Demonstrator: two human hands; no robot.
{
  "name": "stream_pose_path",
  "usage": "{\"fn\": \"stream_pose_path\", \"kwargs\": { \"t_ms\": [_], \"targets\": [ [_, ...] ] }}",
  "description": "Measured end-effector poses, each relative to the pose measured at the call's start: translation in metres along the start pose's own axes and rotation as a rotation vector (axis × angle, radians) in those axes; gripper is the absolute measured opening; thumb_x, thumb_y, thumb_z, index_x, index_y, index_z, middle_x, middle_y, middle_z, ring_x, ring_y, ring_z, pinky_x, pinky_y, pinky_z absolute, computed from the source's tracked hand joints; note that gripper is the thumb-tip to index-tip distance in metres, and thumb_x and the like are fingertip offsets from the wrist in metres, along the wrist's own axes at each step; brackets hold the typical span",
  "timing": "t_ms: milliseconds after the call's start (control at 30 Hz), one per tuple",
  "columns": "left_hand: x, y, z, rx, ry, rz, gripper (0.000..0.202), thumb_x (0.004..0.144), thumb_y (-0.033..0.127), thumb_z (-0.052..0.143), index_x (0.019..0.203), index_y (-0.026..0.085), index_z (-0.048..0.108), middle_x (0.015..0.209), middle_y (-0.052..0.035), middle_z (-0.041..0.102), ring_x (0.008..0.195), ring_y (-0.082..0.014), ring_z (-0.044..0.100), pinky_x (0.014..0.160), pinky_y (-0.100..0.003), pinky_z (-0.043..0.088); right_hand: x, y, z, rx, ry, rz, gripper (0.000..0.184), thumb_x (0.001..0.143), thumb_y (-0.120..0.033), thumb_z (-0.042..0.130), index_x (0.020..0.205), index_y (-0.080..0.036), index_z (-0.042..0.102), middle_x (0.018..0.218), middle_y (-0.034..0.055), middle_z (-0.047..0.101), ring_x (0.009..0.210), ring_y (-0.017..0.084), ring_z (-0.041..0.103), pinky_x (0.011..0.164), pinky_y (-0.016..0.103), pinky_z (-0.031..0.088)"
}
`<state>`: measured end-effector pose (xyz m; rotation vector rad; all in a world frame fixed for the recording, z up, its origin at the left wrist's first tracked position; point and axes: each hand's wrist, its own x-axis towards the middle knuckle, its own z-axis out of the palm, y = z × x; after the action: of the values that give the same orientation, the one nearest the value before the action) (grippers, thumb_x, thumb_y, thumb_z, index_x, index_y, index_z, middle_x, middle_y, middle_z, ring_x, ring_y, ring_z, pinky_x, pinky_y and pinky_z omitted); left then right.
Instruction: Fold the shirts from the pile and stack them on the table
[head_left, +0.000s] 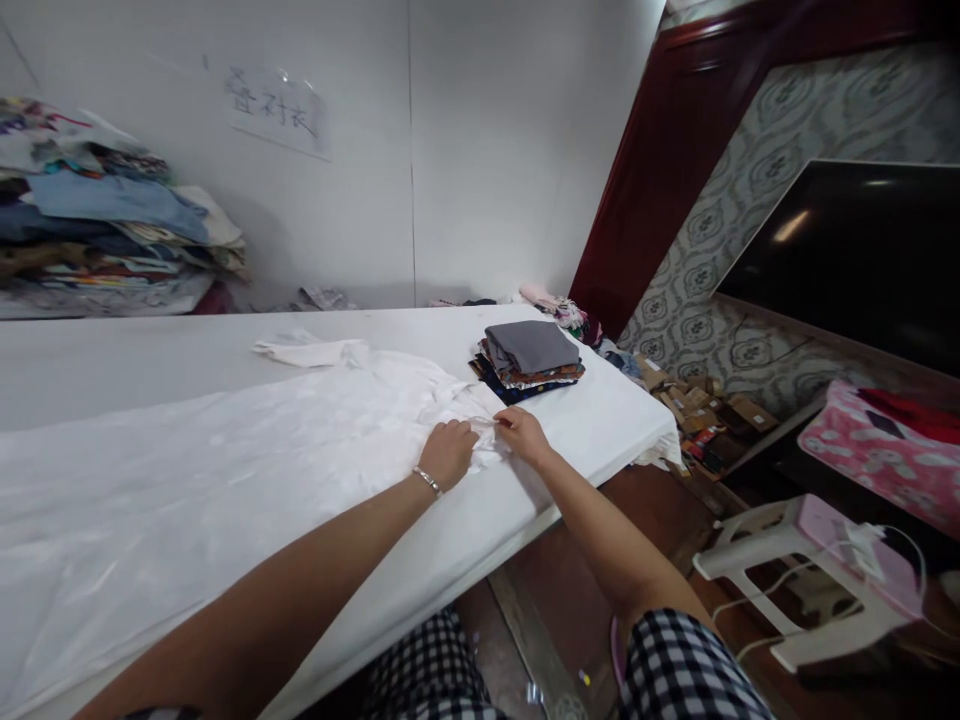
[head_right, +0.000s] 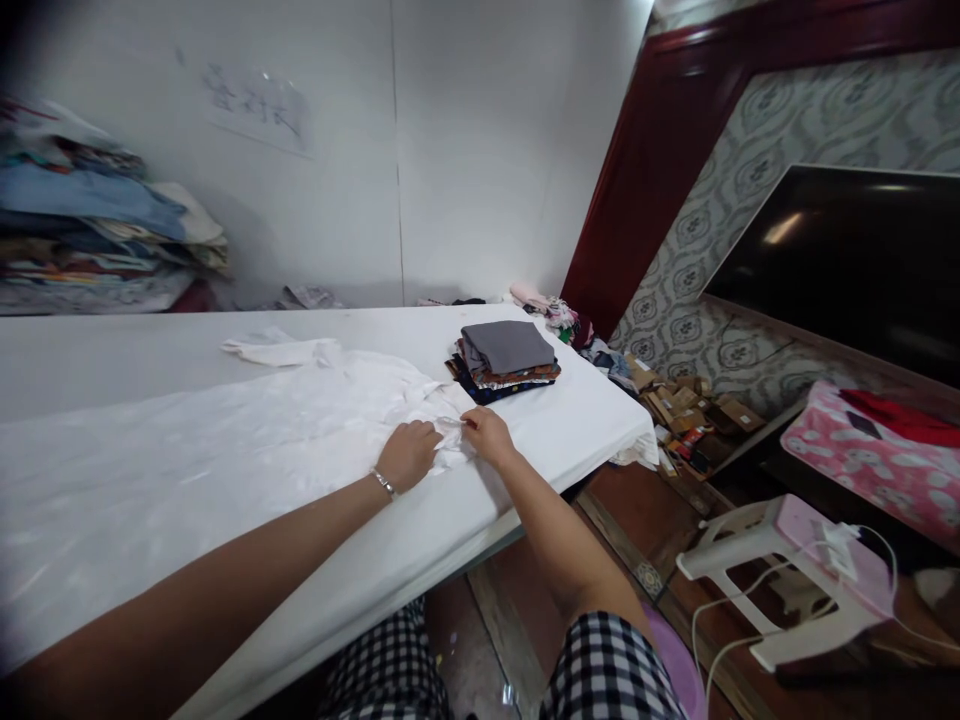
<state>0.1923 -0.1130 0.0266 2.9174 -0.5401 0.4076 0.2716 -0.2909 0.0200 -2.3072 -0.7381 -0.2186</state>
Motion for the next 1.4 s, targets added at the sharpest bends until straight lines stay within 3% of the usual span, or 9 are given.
{"fn": "stream_pose_path", "kwargs": {
  "t_ms": [267,367,500,633,800,1000,1100,1267,1400],
  "targets": [
    [-0.011,0.002,-0.01,0.035,0.002,0.171,0.025,0.09,0.013,0.042,0.097,0.02,0.065,0.094,-0.0098,0.062,0.094,-0.0234,0.055,0.082,-0.041,0.04,-0.003,0.005,-0.007,-0.064,-0.144,-0.187,0.029,0.075,-0.002,0.054,0.083,-0.021,0.075,0.089,0.004,0.069,0.089,0.018,0.059,0.083,0.028,0.044],
    [-0.008,0.0,-0.011,0.007,-0.007,0.128,0.025,0.088,0.012,0.043,0.098,0.02,0.065,0.097,-0.0105,0.062,0.096,-0.0238,0.055,0.084,-0.041,0.04,-0.005,0.007,-0.011,-0.129,-0.292,-0.277,0.034,0.068,0.002,0.054,0.079,-0.021,0.076,0.092,0.0042,0.072,0.093,0.02,0.06,0.09,0.031,0.042],
    [-0.003,-0.002,-0.007,-0.031,-0.012,0.014,0.027,0.087,0.021,0.049,0.11,0.02,0.062,0.105,-0.011,0.064,0.101,-0.0255,0.056,0.086,-0.042,0.042,-0.012,0.004,-0.017,-0.085,-0.333,-0.232,0.036,0.068,0.002,0.052,0.08,-0.022,0.075,0.092,0.0022,0.074,0.094,0.019,0.061,0.092,0.031,0.042],
    [-0.003,0.001,-0.004,-0.058,-0.007,-0.084,0.043,0.087,0.032,0.051,0.127,0.017,0.053,0.125,-0.0134,0.06,0.115,-0.0277,0.054,0.094,-0.045,0.042,-0.02,0.008,-0.023,0.015,-0.157,-0.061,0.04,0.071,0.0,0.047,0.087,-0.022,0.075,0.091,0.0022,0.073,0.093,0.019,0.063,0.09,0.03,0.046],
    [-0.009,0.006,-0.007,-0.075,0.019,-0.024,0.045,0.089,0.031,0.049,0.132,0.019,0.05,0.142,-0.012,0.05,0.131,-0.0282,0.043,0.108,-0.05,0.031,-0.025,0.019,-0.025,0.068,0.136,0.139,0.036,0.076,-0.006,0.046,0.092,-0.021,0.074,0.101,0.0042,0.073,0.1,0.02,0.063,0.096,0.034,0.045],
    [-0.015,0.003,0.003,-0.099,-0.073,0.078,0.037,0.089,0.029,0.05,0.124,0.021,0.057,0.134,-0.0097,0.058,0.127,-0.0276,0.048,0.108,-0.052,0.031,-0.036,0.018,-0.02,0.062,0.134,0.2,0.03,0.079,-0.009,0.049,0.093,-0.022,0.073,0.101,0.0044,0.072,0.098,0.02,0.063,0.093,0.034,0.046],
    [-0.017,0.001,0.007,-0.103,-0.083,0.085,0.034,0.089,0.031,0.051,0.12,0.021,0.061,0.135,-0.01,0.057,0.125,-0.0281,0.049,0.105,-0.051,0.035,-0.045,0.009,-0.017,0.008,0.148,0.109,0.029,0.082,-0.011,0.049,0.098,-0.019,0.072,0.1,0.0071,0.071,0.097,0.021,0.061,0.092,0.035,0.046],
    [-0.021,0.002,0.009,-0.114,-0.101,0.115,0.032,0.09,0.031,0.05,0.119,0.021,0.062,0.132,-0.0089,0.06,0.118,-0.0264,0.054,0.099,-0.047,0.041,-0.058,-0.003,-0.014,-0.135,-0.085,-0.175,0.03,0.085,-0.012,0.053,0.108,-0.021,0.069,0.103,0.0071,0.07,0.098,0.02,0.058,0.092,0.033,0.043],
    [-0.026,0.004,0.007,-0.109,-0.122,0.136,0.033,0.091,0.031,0.049,0.12,0.021,0.061,0.134,-0.0081,0.058,0.119,-0.0263,0.053,0.1,-0.046,0.04,-0.058,-0.002,-0.016,-0.258,-0.176,-0.151,0.022,0.086,-0.011,0.054,0.093,-0.018,0.074,0.092,0.0083,0.069,0.09,0.02,0.058,0.087,0.033,0.043]
  ]
}}
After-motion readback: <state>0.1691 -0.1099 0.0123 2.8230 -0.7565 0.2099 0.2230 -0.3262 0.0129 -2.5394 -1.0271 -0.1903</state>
